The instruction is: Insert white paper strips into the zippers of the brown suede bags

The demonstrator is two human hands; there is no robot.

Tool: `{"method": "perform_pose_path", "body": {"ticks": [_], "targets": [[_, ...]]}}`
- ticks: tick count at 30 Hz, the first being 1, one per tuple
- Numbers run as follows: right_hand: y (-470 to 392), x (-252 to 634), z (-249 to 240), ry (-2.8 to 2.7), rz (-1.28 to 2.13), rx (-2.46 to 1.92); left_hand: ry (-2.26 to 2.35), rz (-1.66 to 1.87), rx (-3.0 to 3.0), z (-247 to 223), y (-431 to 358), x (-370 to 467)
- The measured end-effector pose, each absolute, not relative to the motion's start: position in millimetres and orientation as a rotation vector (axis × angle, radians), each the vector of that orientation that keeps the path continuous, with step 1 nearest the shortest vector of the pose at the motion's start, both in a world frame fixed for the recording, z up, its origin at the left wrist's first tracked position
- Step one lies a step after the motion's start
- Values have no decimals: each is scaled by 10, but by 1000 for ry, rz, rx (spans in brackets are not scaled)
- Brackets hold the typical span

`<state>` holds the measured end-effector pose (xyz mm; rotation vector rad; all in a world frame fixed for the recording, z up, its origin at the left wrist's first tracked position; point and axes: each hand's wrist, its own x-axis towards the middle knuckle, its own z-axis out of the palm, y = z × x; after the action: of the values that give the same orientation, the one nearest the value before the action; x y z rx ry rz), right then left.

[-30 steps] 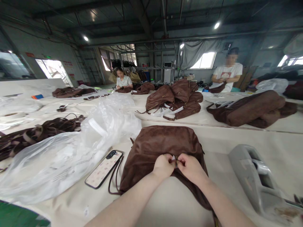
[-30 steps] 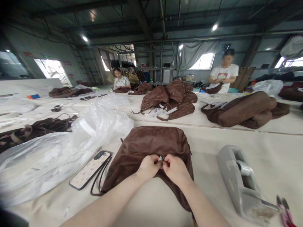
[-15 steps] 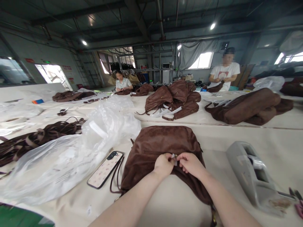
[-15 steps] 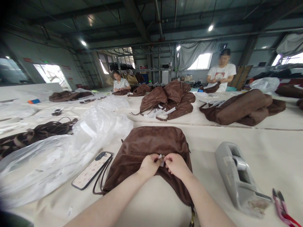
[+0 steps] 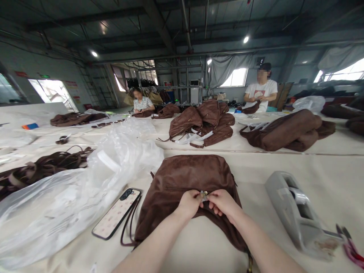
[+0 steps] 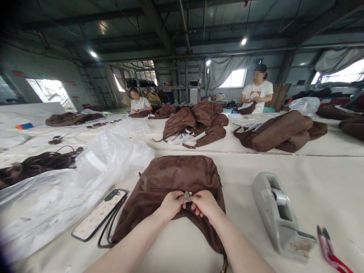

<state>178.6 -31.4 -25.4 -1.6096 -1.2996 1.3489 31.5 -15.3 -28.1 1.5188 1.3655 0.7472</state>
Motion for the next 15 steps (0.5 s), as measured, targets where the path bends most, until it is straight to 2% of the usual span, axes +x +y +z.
{"method": "perform_pose_path", "body": {"ticks": [10, 15], "targets": [[-359, 1700, -187, -1258, 1230, -1639, 1334, 853, 1444, -336, -172, 326], [-326, 1688, -241, -1237, 1217, -1561, 1256, 988, 1657, -303, -205, 333]]}}
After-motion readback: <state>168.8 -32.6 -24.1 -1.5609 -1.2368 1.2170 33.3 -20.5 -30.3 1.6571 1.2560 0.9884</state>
